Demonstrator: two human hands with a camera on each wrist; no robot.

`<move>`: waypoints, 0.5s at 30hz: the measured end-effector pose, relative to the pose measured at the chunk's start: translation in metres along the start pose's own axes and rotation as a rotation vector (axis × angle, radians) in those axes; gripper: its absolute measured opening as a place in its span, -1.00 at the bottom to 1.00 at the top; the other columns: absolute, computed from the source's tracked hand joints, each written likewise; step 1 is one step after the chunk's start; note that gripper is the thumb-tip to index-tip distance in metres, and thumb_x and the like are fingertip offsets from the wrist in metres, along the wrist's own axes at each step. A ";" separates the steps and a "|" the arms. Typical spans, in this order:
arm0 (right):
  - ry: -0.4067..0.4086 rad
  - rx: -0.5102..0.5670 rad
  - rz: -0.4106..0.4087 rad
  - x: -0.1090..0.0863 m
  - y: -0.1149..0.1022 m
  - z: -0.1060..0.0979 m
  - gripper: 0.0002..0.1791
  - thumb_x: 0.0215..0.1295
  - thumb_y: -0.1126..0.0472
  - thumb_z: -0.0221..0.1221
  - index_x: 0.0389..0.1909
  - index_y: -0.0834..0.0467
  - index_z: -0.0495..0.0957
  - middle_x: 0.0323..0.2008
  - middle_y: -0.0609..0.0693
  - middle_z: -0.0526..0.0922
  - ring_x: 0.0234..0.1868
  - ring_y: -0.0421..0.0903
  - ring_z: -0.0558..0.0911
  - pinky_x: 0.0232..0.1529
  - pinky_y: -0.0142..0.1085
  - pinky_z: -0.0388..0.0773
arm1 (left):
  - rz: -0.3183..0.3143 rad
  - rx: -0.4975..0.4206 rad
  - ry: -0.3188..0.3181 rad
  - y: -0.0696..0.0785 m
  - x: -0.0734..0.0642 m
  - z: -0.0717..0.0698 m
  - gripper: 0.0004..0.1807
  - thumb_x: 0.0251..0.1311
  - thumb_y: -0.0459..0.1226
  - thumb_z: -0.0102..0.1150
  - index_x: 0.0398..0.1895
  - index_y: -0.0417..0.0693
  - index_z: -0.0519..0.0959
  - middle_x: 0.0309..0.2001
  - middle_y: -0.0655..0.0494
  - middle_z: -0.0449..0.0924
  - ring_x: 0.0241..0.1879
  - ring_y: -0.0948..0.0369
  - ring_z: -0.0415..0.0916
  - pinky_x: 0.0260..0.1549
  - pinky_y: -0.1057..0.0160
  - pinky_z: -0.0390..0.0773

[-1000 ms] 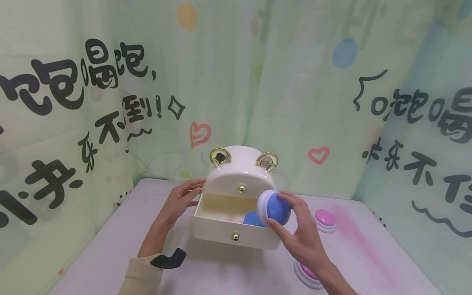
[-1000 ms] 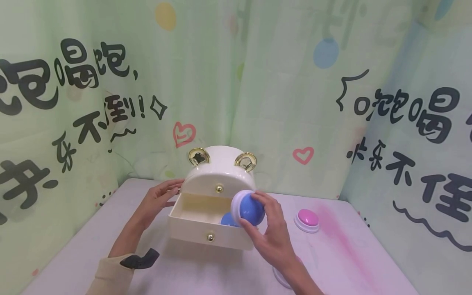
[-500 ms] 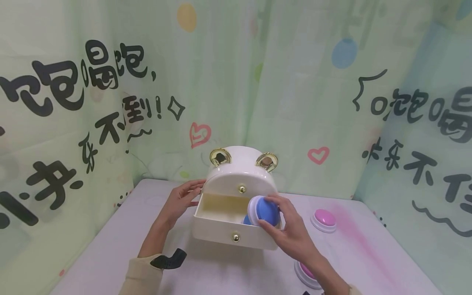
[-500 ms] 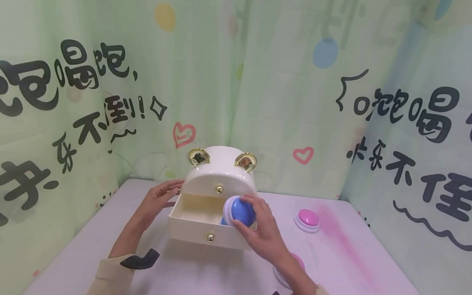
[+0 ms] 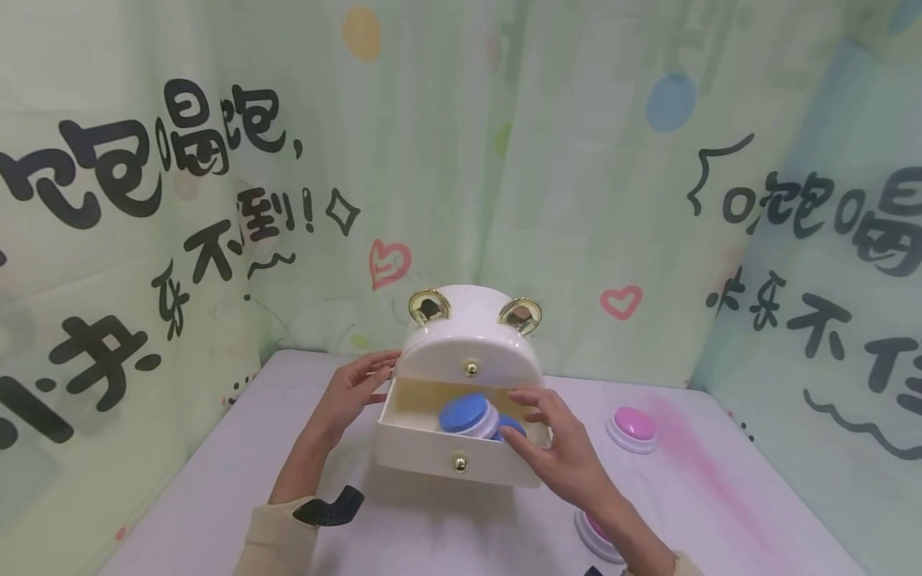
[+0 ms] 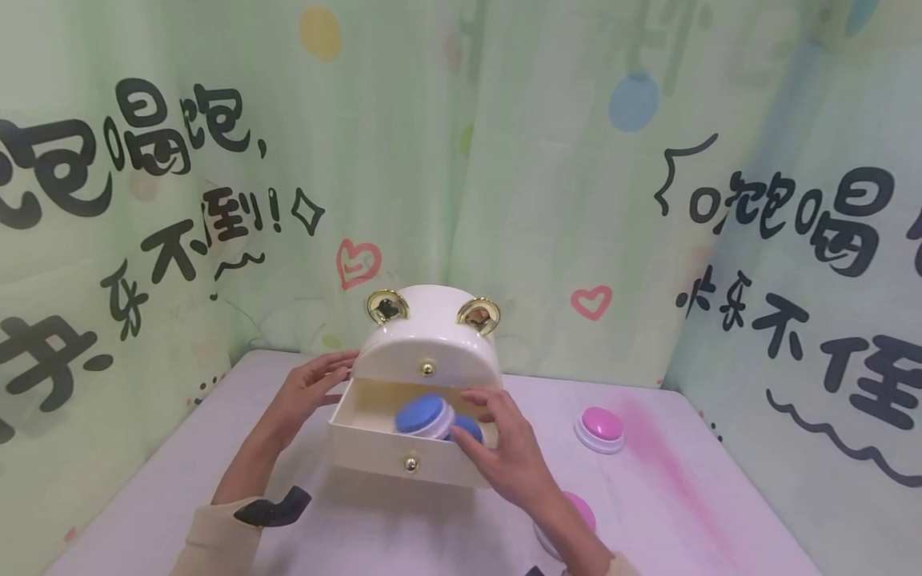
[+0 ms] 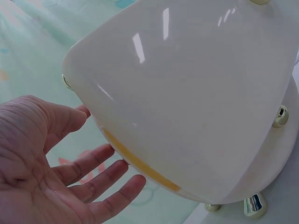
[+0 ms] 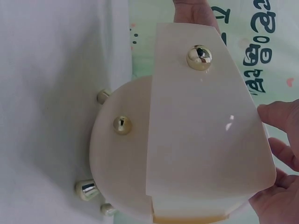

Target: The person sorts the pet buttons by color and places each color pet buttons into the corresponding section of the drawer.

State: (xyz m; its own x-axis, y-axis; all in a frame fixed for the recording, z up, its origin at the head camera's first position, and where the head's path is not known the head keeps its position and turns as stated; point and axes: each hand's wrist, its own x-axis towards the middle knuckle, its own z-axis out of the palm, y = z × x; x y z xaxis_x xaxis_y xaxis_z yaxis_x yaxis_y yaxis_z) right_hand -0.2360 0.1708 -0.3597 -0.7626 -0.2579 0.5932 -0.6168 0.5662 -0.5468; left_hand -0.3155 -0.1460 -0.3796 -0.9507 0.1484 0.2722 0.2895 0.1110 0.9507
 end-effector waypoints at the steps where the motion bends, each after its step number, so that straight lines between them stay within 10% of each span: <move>1: 0.000 -0.002 0.009 0.000 0.000 0.000 -0.46 0.18 0.29 0.46 0.18 0.16 0.52 0.14 0.02 0.61 0.15 0.04 0.63 0.06 -0.05 0.68 | -0.001 0.001 0.000 0.000 0.000 0.000 -0.57 0.54 -0.19 0.06 0.39 -0.07 0.49 0.35 -0.12 0.50 0.30 -0.09 0.46 0.13 -0.10 0.62; 15: 0.052 -0.006 -0.137 -0.006 -0.016 -0.002 -0.54 0.20 0.34 0.43 0.12 0.21 0.58 0.07 0.02 0.68 0.04 0.02 0.67 0.00 -0.21 0.69 | 0.005 0.008 -0.001 -0.001 0.000 0.000 -0.57 0.54 -0.19 0.05 0.39 -0.06 0.49 0.36 -0.11 0.49 0.32 -0.10 0.45 0.12 -0.07 0.63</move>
State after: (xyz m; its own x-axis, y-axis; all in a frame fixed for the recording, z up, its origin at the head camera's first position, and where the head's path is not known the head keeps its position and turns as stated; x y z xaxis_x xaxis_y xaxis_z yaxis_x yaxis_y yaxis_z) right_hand -0.2215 0.1648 -0.3536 -0.6598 -0.2924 0.6922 -0.7134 0.5331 -0.4548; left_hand -0.3155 -0.1460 -0.3802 -0.9493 0.1498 0.2763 0.2946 0.1180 0.9483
